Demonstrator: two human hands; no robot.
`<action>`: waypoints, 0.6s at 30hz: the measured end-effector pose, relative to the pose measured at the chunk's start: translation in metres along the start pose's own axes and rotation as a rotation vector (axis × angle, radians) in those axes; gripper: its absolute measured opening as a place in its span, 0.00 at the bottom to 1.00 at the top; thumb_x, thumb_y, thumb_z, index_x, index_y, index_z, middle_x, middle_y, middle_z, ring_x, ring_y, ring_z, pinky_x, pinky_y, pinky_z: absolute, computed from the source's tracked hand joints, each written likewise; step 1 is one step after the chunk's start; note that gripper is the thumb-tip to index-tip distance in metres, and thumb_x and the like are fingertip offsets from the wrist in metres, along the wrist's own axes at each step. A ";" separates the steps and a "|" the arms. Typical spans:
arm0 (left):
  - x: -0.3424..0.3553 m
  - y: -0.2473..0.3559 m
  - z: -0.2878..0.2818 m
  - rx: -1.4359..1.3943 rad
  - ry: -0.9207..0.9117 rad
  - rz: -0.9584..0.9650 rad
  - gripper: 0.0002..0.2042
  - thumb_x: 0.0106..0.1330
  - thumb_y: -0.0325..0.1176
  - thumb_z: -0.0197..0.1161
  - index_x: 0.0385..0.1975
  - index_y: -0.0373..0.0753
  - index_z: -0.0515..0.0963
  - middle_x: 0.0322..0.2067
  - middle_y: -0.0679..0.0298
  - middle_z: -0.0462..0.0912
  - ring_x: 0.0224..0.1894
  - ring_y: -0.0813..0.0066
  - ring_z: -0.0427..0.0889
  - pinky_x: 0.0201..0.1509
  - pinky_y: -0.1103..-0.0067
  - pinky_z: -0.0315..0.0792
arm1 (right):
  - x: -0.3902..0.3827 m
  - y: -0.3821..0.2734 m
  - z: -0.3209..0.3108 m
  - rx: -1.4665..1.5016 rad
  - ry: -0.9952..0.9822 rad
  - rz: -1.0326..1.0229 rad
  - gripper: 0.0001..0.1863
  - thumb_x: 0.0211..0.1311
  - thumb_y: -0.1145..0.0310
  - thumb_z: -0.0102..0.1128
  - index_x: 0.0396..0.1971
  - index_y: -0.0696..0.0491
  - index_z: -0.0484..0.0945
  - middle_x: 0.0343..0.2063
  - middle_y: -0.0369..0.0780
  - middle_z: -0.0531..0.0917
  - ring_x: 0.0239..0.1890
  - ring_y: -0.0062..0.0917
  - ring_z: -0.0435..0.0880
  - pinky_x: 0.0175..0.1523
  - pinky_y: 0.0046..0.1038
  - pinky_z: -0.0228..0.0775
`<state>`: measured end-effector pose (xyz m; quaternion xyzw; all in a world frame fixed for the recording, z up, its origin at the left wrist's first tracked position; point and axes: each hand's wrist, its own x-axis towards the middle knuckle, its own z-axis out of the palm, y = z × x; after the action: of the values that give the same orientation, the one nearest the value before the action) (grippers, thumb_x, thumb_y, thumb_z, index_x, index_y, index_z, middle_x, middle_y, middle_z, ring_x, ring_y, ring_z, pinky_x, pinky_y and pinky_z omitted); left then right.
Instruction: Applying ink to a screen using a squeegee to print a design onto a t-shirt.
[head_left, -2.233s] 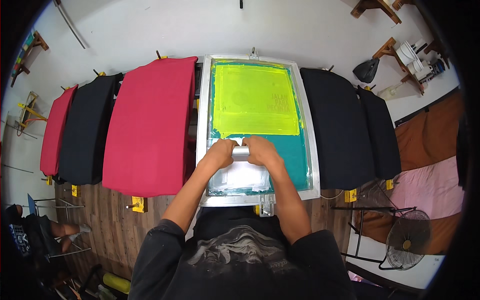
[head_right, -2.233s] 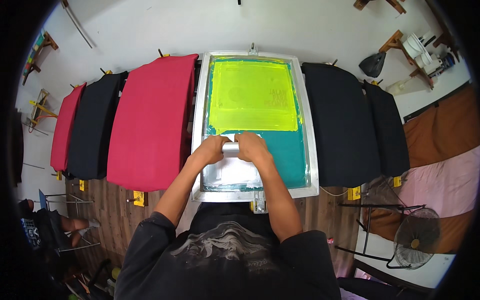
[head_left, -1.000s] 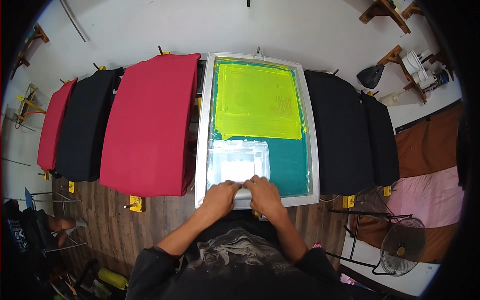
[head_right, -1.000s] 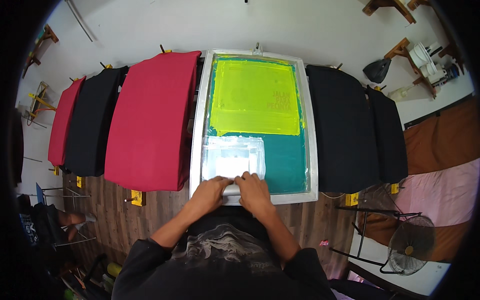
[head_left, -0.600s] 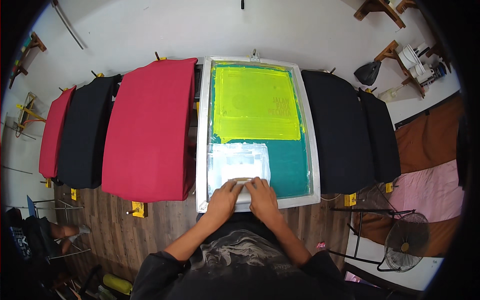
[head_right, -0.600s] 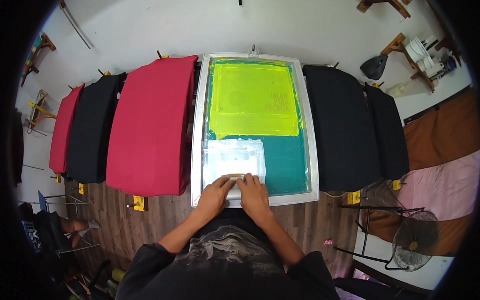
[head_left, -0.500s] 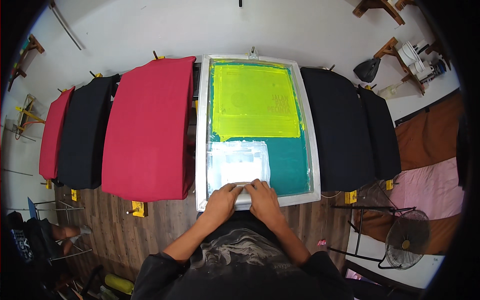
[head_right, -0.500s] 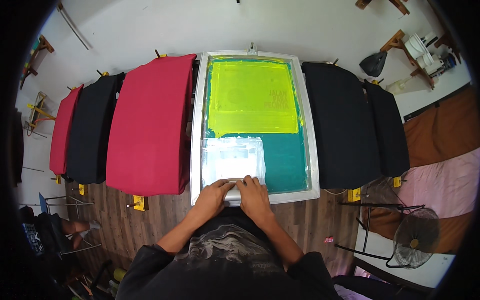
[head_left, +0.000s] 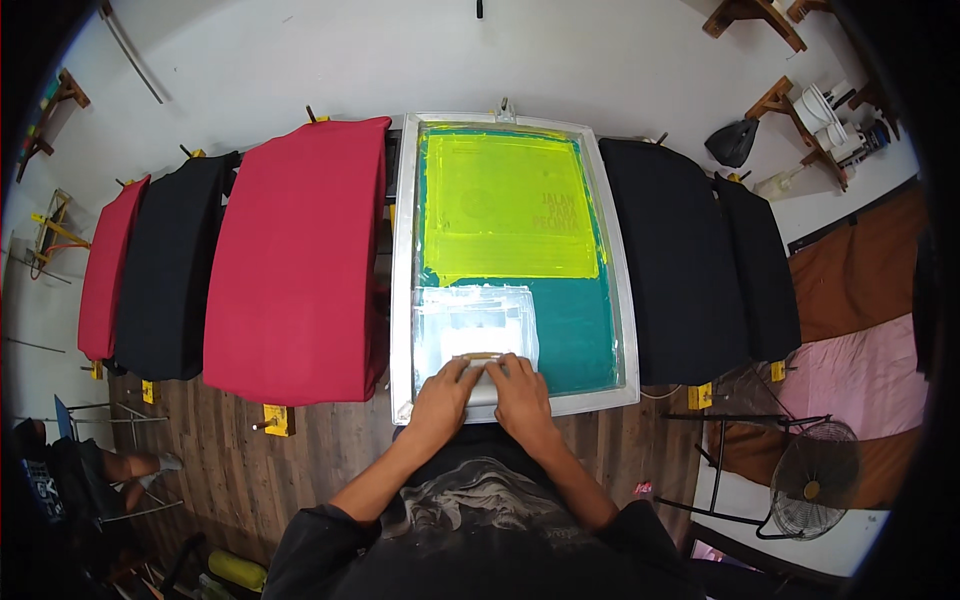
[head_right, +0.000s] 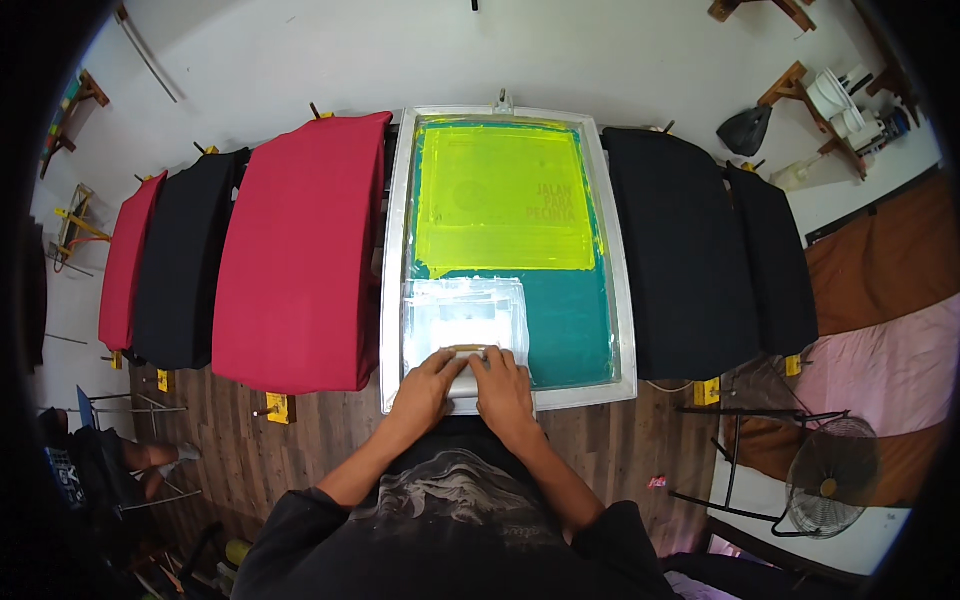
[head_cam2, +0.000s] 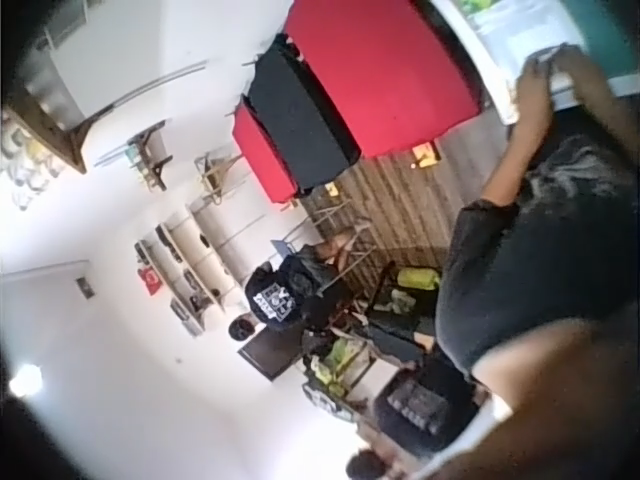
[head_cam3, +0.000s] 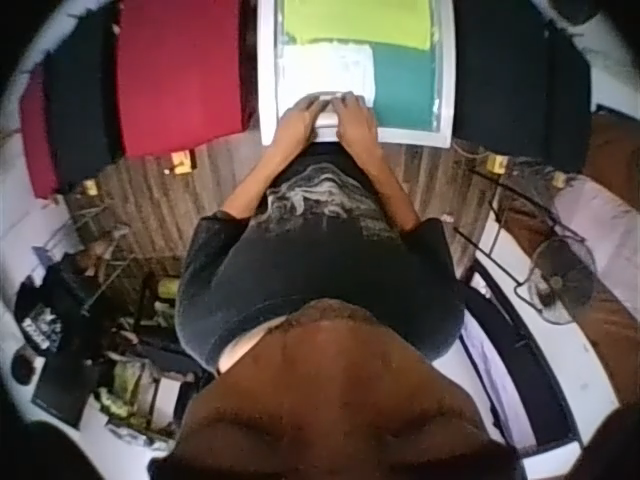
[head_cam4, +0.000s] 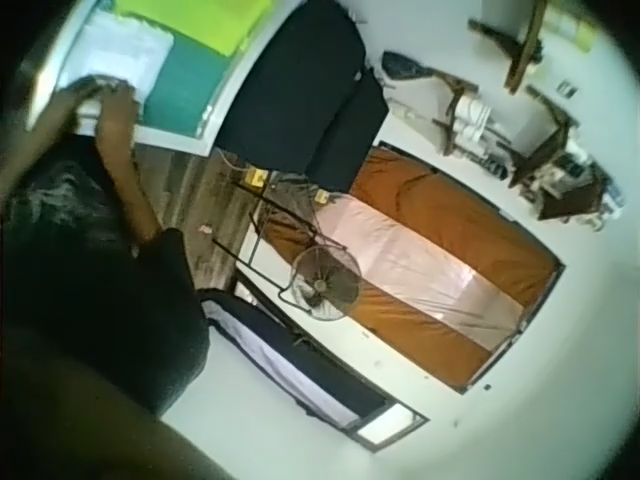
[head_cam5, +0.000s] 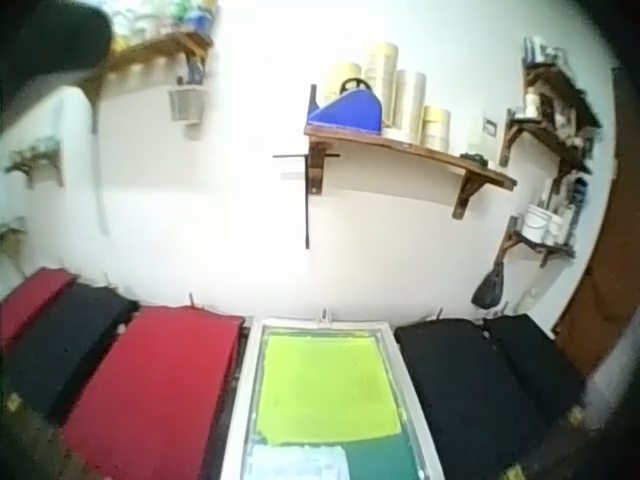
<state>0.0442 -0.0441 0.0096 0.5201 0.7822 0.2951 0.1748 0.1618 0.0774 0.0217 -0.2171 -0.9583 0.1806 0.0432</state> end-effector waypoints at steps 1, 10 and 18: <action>-0.002 0.003 -0.004 -0.036 -0.046 -0.030 0.29 0.47 0.15 0.59 0.55 0.35 0.74 0.53 0.46 0.76 0.54 0.47 0.77 0.53 0.64 0.75 | -0.003 -0.001 -0.003 0.023 -0.046 0.018 0.26 0.42 0.81 0.62 0.47 0.53 0.77 0.46 0.43 0.76 0.50 0.39 0.75 0.47 0.40 0.69; 0.030 -0.002 -0.016 -0.075 0.013 -0.022 0.25 0.48 0.14 0.57 0.51 0.34 0.77 0.48 0.46 0.79 0.48 0.46 0.79 0.50 0.62 0.75 | 0.032 0.003 -0.015 0.002 -0.037 0.027 0.26 0.40 0.81 0.64 0.45 0.52 0.77 0.44 0.40 0.76 0.49 0.38 0.76 0.47 0.41 0.68; -0.005 0.006 -0.008 -0.071 -0.060 -0.039 0.28 0.47 0.15 0.59 0.54 0.33 0.75 0.51 0.46 0.77 0.52 0.48 0.77 0.52 0.63 0.74 | -0.003 -0.006 -0.015 0.015 -0.074 0.010 0.26 0.43 0.80 0.64 0.48 0.54 0.76 0.44 0.43 0.76 0.49 0.37 0.76 0.47 0.40 0.68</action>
<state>0.0457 -0.0490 0.0200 0.5067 0.7757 0.3037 0.2222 0.1650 0.0761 0.0377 -0.2146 -0.9568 0.1958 0.0085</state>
